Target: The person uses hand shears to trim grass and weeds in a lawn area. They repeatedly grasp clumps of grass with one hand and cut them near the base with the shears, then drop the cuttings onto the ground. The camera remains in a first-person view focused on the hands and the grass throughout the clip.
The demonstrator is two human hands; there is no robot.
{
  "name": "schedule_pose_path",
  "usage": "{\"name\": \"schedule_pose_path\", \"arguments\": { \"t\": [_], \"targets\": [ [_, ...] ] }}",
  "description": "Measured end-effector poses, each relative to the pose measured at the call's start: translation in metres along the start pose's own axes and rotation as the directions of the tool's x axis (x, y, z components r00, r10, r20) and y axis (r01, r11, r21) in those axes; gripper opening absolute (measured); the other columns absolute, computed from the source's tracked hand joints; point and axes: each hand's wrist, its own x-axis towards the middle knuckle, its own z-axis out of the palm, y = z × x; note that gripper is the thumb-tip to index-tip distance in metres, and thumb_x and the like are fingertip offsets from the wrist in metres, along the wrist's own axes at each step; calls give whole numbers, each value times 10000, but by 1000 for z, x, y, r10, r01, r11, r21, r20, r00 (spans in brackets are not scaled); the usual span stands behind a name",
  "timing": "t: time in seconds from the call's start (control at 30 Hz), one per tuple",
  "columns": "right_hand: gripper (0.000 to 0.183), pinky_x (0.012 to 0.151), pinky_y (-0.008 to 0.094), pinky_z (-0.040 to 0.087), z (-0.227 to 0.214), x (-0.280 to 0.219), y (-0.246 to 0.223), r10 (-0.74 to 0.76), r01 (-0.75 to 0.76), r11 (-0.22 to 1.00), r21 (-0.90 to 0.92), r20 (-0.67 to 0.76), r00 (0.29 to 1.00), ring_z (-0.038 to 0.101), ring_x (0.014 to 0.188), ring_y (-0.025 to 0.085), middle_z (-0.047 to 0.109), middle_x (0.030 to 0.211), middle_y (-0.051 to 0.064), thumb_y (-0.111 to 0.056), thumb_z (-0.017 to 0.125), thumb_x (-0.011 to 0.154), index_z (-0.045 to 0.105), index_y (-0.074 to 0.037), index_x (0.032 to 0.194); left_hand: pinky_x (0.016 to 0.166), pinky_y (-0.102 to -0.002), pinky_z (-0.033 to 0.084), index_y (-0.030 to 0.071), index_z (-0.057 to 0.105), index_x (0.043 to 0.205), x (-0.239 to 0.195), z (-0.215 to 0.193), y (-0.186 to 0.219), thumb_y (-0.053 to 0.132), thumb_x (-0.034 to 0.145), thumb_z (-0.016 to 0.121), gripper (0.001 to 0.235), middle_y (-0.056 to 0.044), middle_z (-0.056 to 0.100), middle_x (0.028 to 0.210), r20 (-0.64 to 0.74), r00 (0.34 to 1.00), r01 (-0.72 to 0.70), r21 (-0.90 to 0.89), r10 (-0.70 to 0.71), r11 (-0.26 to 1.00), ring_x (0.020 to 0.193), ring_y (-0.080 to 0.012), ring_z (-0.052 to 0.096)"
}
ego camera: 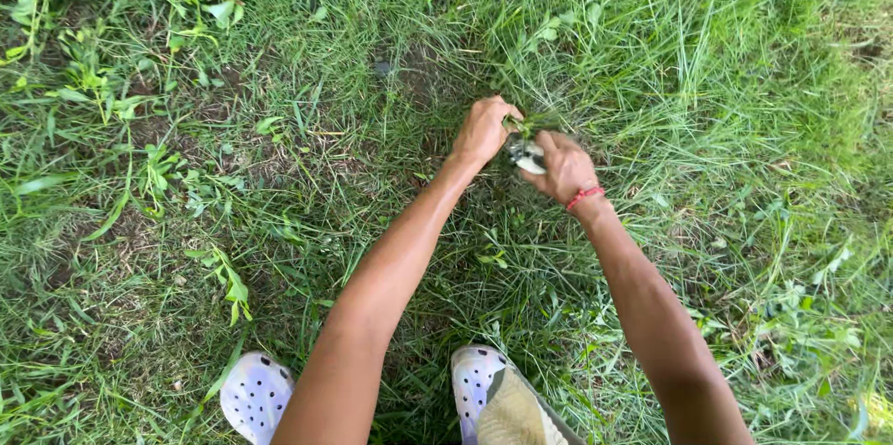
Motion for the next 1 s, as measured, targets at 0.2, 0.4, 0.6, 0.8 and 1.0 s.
{"name": "schedule_pose_path", "arguments": {
  "t": [0.2,0.4,0.6,0.8,1.0],
  "targets": [
    [594,829,451,490,-43,-23,-5,107,-106,994,-36,39,993,625,907,305,651,972,119,-469,869,756,626,-92,1146,689,-400,622,127,751,1078,7,-5,-17,98,896,722,186,-97,730,1083,92,966,251,-98,-243,963,806,-195,715],
    [733,834,466,450,-65,2,12,161,-159,963,-217,-9,987,601,959,334,614,991,148,-588,853,685,598,-60,1126,719,-399,598,132,663,1202,22,4,-1,275,992,650,254,-121,729,991,307,926,268,-133,-218,954,816,-209,699],
    [628,872,439,486,-28,17,25,240,-237,971,-37,189,952,611,945,309,614,1010,125,-572,782,823,565,-74,1139,748,-414,612,74,607,1198,33,3,5,258,1009,615,264,-126,727,1077,333,914,297,-163,-230,941,888,-220,713],
    [752,898,470,425,-63,-1,19,138,-134,990,-46,104,985,580,968,334,606,1017,158,-600,840,705,574,-59,1153,874,-457,570,96,587,1284,46,-21,-4,281,962,662,379,-132,715,1119,339,890,367,-136,-304,920,970,-252,714],
    [722,918,474,399,-50,38,7,70,-55,992,-114,132,989,570,1016,342,609,1030,160,-577,855,694,579,-75,1135,909,-475,569,82,615,1259,45,-25,6,299,949,694,387,-140,723,1120,376,886,303,-30,-270,953,1009,-274,719]
  ]
}}
